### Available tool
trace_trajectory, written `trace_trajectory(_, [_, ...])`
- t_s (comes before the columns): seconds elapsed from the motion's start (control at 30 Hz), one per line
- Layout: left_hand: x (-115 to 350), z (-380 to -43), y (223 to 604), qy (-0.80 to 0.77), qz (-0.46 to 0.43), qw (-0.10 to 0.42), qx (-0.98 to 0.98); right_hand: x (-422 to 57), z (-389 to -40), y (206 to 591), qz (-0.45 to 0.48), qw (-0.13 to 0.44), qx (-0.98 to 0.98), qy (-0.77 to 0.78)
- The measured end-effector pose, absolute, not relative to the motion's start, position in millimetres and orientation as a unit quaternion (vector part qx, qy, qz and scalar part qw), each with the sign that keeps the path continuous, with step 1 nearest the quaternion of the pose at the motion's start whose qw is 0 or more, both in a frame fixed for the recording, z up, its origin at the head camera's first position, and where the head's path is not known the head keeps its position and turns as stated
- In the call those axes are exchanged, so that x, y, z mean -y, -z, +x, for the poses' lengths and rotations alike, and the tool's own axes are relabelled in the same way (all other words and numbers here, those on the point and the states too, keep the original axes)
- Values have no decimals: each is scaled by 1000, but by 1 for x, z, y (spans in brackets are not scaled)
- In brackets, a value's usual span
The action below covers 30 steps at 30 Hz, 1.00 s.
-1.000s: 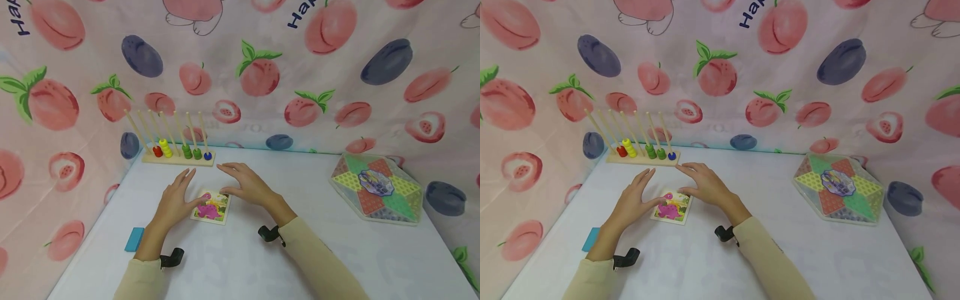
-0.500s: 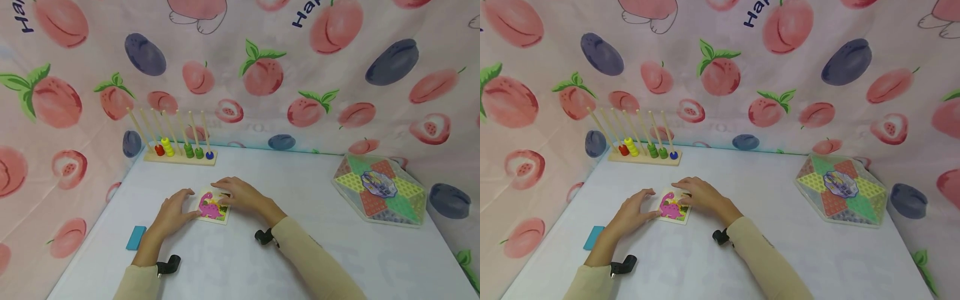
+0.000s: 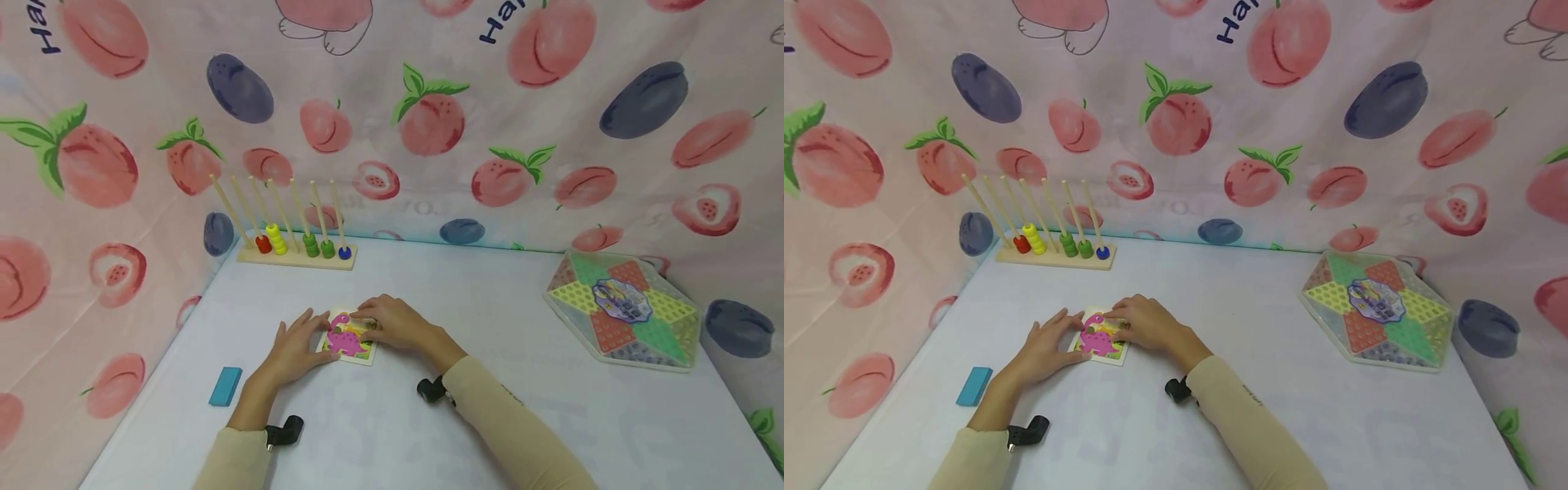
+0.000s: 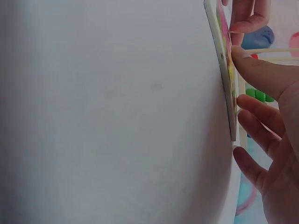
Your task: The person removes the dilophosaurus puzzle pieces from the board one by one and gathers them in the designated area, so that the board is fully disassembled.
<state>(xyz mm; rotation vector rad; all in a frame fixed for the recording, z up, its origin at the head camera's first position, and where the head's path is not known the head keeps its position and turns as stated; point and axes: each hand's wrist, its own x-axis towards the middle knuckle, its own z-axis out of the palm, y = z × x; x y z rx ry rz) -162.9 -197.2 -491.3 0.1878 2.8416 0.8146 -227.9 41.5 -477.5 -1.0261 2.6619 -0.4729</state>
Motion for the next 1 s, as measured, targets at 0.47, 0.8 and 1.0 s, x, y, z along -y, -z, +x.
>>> trace_trajectory(0.47, [167,-159,493,-250,89,75,-961,-59,-229,487,-353,91,-921,141])
trace_trajectory(0.8, [154,-157,487,-254,112,81,-957,-68,-232,483,-339,119,-914,187])
trace_trajectory(1.0, [157,-156,485,-271,121,94,-950,-67,-236,485,-338,125,-912,197])
